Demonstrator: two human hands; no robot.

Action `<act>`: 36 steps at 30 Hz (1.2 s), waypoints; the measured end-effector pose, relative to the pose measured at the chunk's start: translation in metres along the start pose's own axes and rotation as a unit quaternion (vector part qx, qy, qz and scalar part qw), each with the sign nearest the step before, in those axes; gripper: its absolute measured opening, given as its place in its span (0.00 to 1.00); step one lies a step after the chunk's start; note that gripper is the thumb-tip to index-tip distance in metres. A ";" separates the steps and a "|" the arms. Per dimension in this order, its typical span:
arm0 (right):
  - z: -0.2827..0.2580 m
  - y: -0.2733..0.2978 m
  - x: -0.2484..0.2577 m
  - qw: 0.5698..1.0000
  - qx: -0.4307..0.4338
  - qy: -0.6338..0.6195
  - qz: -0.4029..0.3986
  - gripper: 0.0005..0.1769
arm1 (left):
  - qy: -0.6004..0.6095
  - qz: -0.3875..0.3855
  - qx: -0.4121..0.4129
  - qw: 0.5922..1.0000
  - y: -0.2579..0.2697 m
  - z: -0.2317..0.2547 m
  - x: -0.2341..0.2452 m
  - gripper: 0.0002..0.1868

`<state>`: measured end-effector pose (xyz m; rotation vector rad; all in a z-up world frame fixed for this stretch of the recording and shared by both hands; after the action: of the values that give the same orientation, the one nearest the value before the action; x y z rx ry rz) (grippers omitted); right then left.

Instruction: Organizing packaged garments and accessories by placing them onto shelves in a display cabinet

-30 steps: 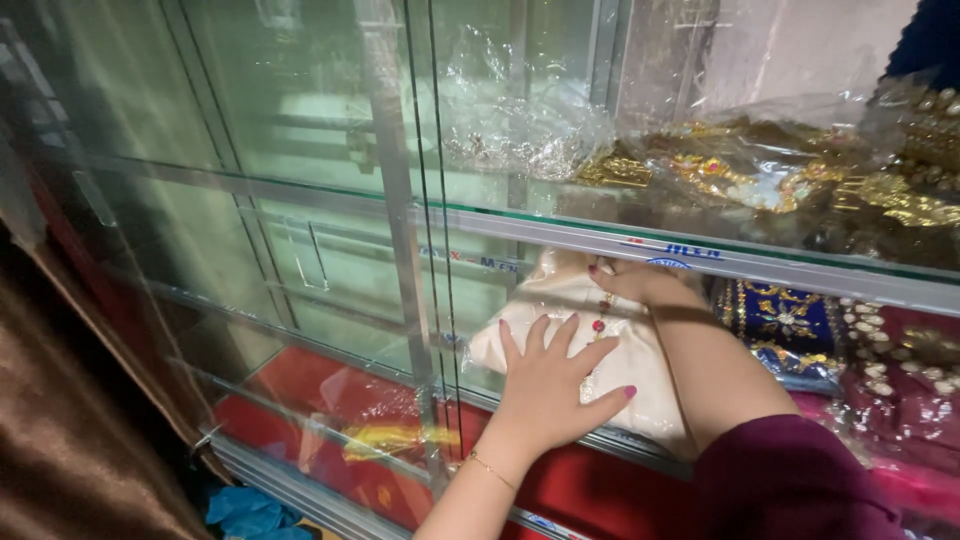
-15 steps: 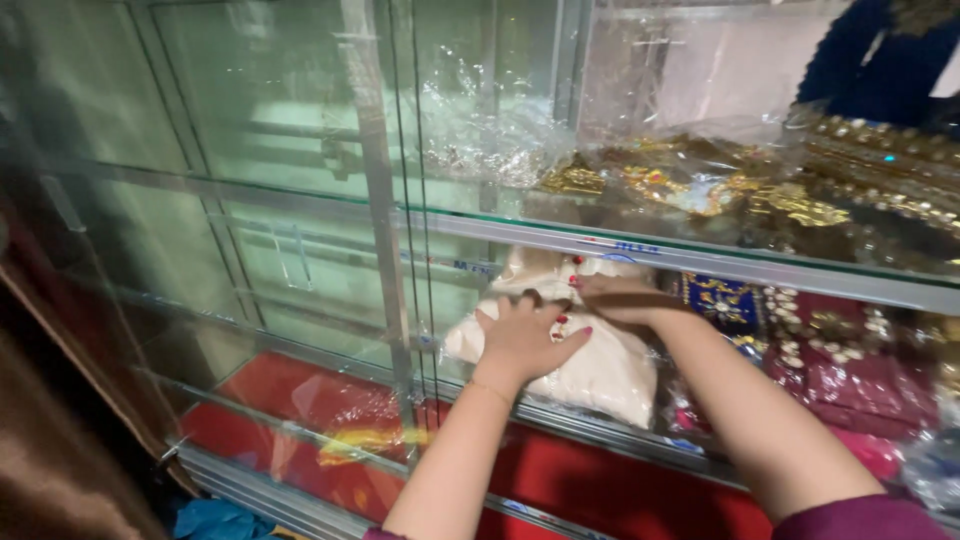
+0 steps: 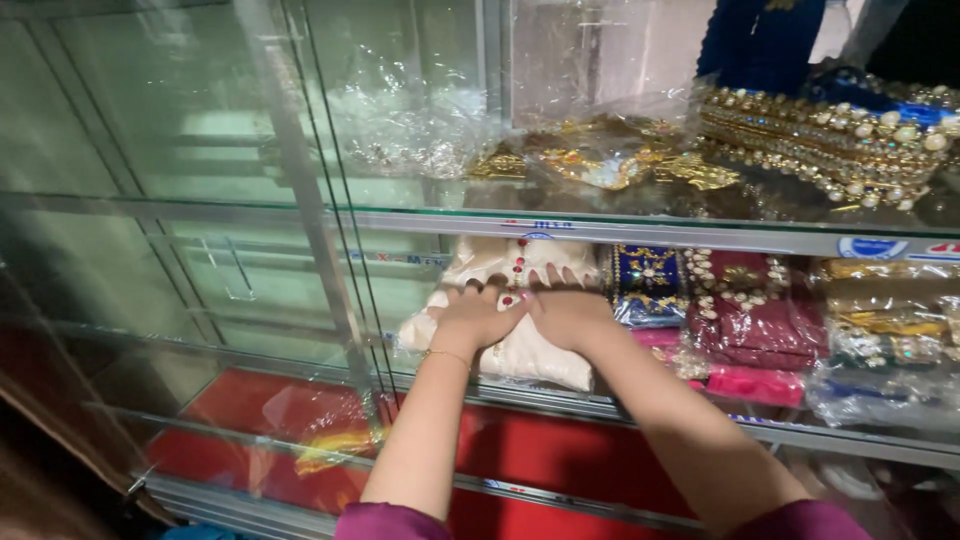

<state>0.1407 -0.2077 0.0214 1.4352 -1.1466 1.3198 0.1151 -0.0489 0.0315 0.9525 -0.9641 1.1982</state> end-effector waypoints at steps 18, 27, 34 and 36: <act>-0.006 -0.013 -0.019 0.998 -0.012 0.053 0.013 0.36 | -0.085 0.058 0.021 0.994 0.001 0.022 0.006 0.30; -0.006 -0.011 -0.014 1.000 0.002 0.025 -0.007 0.38 | -0.072 0.005 0.079 0.994 -0.027 0.019 -0.006 0.31; 0.016 -0.042 -0.059 0.998 0.023 -0.044 0.031 0.39 | -0.074 0.085 0.047 0.993 -0.015 0.018 -0.007 0.30; 0.009 -0.018 -0.038 0.995 0.012 -0.085 0.041 0.37 | -0.068 0.135 0.043 0.988 -0.010 0.020 -0.005 0.29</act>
<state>0.1590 -0.2099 -0.0172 1.5564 -1.3168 1.2899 0.1228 -0.0700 0.0321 1.0048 -1.1856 1.4244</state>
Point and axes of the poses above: each hand's wrist, its own y-axis away from the middle knuckle, its own x-axis out of the back of the hand, z = x × y, the point moved 3 cm from there along -y, towards the middle knuckle, and after that the axes turned 6 degrees about -x, right-handed, at the moved point
